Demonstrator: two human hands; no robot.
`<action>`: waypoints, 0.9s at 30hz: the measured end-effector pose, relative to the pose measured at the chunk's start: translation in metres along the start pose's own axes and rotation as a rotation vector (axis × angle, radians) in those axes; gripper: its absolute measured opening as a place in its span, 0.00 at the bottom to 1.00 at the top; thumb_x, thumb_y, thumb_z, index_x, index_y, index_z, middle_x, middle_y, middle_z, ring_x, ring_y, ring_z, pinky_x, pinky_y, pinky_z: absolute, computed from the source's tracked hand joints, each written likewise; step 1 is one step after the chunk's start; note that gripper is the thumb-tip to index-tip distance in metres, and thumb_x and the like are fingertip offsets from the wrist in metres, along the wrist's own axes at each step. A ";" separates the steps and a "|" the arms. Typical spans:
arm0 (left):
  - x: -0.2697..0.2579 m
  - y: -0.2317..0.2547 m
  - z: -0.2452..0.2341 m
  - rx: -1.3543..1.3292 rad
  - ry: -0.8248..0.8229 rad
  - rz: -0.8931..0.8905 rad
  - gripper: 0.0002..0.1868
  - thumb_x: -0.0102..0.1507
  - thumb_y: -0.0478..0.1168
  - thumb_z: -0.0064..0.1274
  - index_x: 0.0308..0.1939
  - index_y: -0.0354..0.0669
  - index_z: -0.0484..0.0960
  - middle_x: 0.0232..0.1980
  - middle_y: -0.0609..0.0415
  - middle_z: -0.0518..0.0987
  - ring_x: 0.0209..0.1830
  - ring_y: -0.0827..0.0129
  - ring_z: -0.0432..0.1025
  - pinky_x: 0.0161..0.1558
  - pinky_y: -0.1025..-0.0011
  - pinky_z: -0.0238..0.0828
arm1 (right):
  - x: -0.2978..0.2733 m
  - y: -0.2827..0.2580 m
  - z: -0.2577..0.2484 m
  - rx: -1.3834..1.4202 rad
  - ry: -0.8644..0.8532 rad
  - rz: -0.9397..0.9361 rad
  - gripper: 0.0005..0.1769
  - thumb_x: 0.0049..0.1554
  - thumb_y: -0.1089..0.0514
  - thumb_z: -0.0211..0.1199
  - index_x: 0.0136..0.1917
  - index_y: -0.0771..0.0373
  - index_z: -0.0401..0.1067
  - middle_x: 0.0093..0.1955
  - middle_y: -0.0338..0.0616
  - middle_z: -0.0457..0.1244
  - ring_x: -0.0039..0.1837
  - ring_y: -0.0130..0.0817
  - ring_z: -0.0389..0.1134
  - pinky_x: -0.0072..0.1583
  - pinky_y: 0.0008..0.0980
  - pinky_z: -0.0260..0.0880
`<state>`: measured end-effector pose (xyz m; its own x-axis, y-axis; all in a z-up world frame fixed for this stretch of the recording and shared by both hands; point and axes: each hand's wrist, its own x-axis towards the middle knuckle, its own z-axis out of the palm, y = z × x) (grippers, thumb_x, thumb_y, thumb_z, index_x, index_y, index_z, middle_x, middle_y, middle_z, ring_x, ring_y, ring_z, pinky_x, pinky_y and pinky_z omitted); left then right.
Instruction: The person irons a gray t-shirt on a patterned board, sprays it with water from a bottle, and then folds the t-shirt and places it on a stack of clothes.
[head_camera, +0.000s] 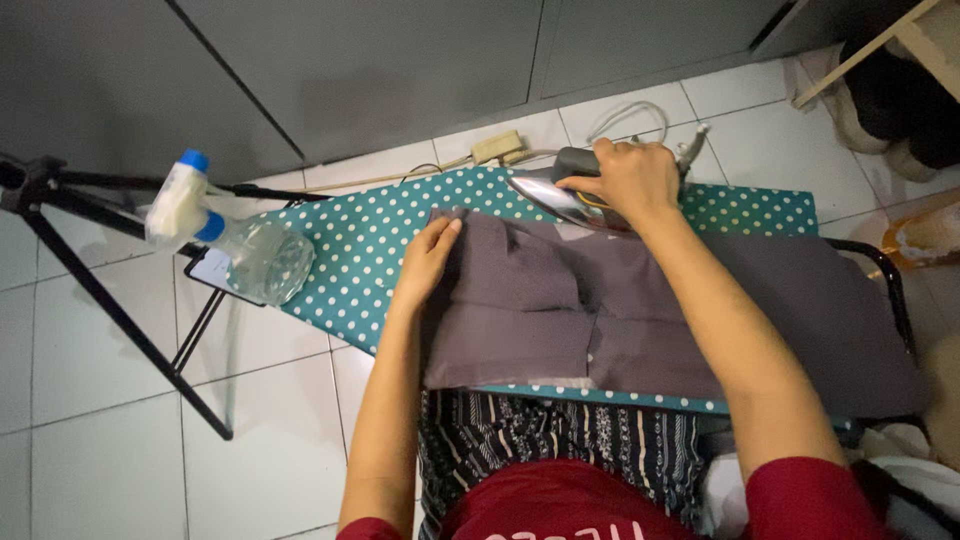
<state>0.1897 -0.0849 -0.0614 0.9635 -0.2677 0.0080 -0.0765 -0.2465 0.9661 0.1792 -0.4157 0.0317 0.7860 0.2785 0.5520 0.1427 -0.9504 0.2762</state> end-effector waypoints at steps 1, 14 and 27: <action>0.002 -0.003 0.003 0.000 -0.002 0.002 0.15 0.73 0.46 0.51 0.43 0.35 0.81 0.33 0.58 0.73 0.35 0.78 0.64 0.38 0.75 0.63 | 0.005 0.000 0.001 0.015 0.003 -0.007 0.40 0.47 0.17 0.67 0.36 0.59 0.74 0.25 0.39 0.63 0.28 0.35 0.66 0.34 0.31 0.66; -0.027 0.027 0.005 0.059 0.173 0.026 0.10 0.70 0.42 0.52 0.44 0.38 0.80 0.30 0.57 0.78 0.28 0.74 0.68 0.32 0.73 0.64 | -0.056 -0.057 -0.063 0.195 -0.205 0.206 0.27 0.59 0.33 0.63 0.41 0.59 0.74 0.42 0.46 0.67 0.49 0.45 0.67 0.50 0.48 0.65; -0.037 0.063 0.015 0.525 0.338 0.014 0.29 0.68 0.51 0.50 0.66 0.38 0.62 0.26 0.44 0.82 0.27 0.43 0.77 0.30 0.53 0.69 | -0.094 -0.075 -0.040 0.964 -0.218 0.649 0.21 0.61 0.52 0.64 0.62 0.64 0.65 0.37 0.42 0.67 0.33 0.35 0.70 0.36 0.36 0.69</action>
<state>0.1458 -0.1050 -0.0049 0.9828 0.0137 0.1841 -0.1234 -0.6930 0.7103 0.0704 -0.3649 -0.0100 0.9513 -0.2358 0.1986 0.0005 -0.6429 -0.7660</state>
